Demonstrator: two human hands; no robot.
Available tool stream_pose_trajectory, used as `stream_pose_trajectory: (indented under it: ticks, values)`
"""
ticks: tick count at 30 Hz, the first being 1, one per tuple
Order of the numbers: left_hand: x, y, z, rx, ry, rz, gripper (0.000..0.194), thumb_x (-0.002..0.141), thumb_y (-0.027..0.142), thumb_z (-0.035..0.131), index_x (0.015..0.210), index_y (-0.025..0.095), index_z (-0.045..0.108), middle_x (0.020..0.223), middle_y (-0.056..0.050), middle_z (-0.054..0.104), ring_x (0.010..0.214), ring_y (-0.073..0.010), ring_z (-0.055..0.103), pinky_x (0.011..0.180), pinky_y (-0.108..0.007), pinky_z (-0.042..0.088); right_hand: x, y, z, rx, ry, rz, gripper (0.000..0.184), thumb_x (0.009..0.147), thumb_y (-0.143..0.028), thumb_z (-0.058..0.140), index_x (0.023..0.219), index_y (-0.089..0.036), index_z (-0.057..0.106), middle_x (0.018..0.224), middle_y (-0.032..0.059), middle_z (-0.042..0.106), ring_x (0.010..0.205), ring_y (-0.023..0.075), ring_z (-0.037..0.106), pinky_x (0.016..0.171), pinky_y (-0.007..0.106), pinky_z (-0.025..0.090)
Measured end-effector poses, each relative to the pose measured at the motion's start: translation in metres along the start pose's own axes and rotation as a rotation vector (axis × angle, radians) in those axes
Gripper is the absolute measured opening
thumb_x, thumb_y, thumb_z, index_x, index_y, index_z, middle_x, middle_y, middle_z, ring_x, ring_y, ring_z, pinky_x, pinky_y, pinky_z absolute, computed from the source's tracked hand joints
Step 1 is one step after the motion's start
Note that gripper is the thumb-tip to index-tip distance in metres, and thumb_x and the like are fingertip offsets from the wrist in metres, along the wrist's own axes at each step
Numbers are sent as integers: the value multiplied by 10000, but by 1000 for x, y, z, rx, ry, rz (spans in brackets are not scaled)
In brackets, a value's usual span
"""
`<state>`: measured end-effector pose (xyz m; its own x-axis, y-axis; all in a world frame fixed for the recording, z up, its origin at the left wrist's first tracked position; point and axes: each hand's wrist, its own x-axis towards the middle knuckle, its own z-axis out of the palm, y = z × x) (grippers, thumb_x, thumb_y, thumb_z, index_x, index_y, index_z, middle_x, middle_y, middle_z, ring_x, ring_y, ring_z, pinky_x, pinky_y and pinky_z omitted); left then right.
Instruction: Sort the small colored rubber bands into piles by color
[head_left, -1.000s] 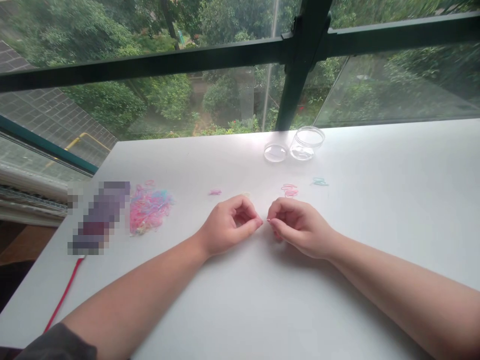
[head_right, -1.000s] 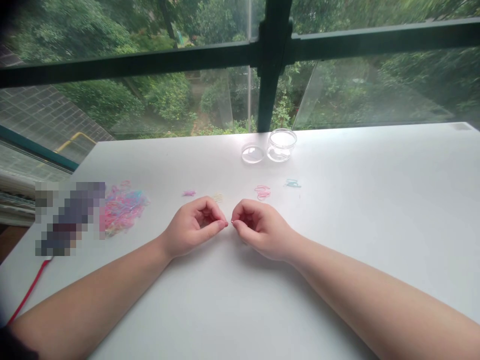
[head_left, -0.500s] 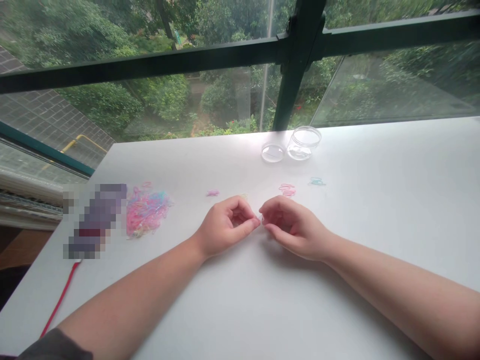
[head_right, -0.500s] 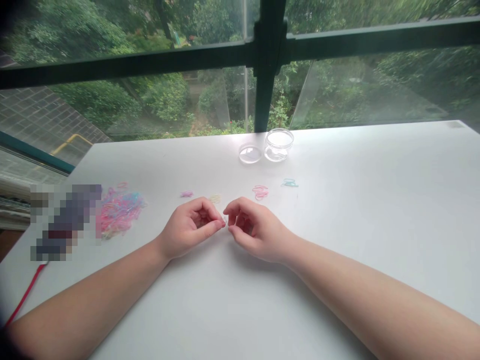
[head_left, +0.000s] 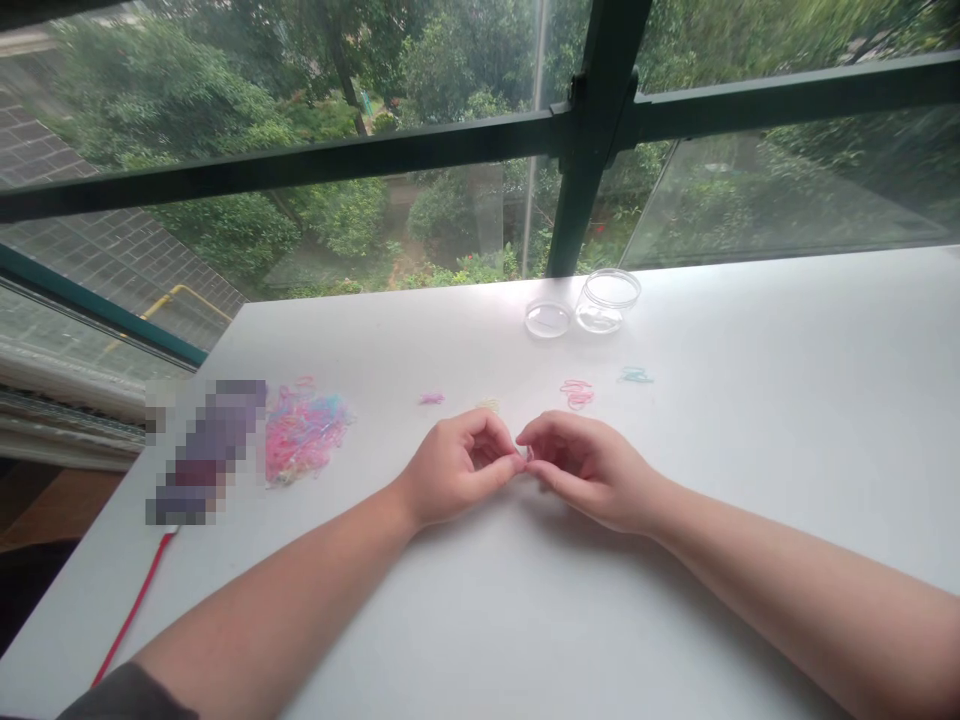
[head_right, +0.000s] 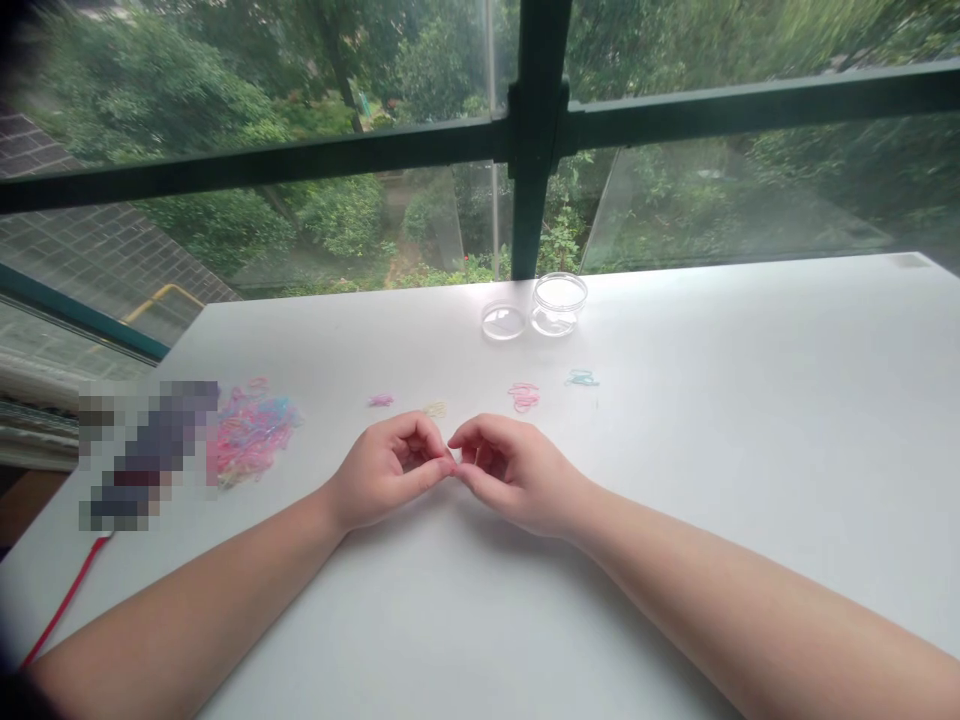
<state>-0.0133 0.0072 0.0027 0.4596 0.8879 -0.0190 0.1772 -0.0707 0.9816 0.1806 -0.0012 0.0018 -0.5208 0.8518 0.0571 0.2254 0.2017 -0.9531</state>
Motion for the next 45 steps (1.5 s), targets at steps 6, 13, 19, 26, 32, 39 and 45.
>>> stream_pose_trajectory:
  ticks: [6,13,19,26,32,39,45]
  values:
    - [0,-1,0,17,-10,-7,153,753,266,635,757,141,547,723,-34,606,651,-113,558,612,-237,450,0,1,-1,1,-4,12,59,835,-213,523,798,-171,540,651,-6,533,559,90,453,516,218,377]
    - [0,-3,0,9,-11,-9,143,761,263,623,764,140,550,751,-60,635,692,-134,585,636,-253,457,0,2,-1,-4,27,37,122,847,-236,503,743,-174,519,621,-2,533,551,103,457,512,232,380]
    - [0,-2,1,9,4,-2,133,752,260,623,775,146,558,746,-46,622,675,-125,571,621,-247,453,1,2,-1,-28,56,39,143,860,-263,492,748,-181,528,624,-1,531,556,111,466,521,242,386]
    - [3,-3,1,-8,51,11,137,745,241,627,761,152,524,716,-20,587,653,-108,548,606,-233,442,3,1,0,-8,104,92,128,862,-254,483,764,-182,526,606,-13,532,529,107,477,512,236,389]
    - [3,-3,0,-29,48,12,131,762,229,609,759,159,499,723,-19,588,678,-111,556,633,-241,446,2,-1,3,-14,140,117,116,856,-243,485,764,-186,526,671,0,585,559,106,519,528,230,412]
    - [4,-4,-1,-40,77,8,148,745,236,626,752,160,499,701,-2,580,658,-105,554,611,-230,434,4,1,1,89,107,116,145,880,-258,436,806,-175,529,745,32,622,587,111,547,555,240,448]
    - [4,-6,-3,-42,77,27,147,748,238,624,757,161,499,703,-1,575,664,-109,549,622,-236,427,3,0,-1,124,27,79,108,843,-203,483,926,-164,540,804,41,608,622,115,569,582,255,467]
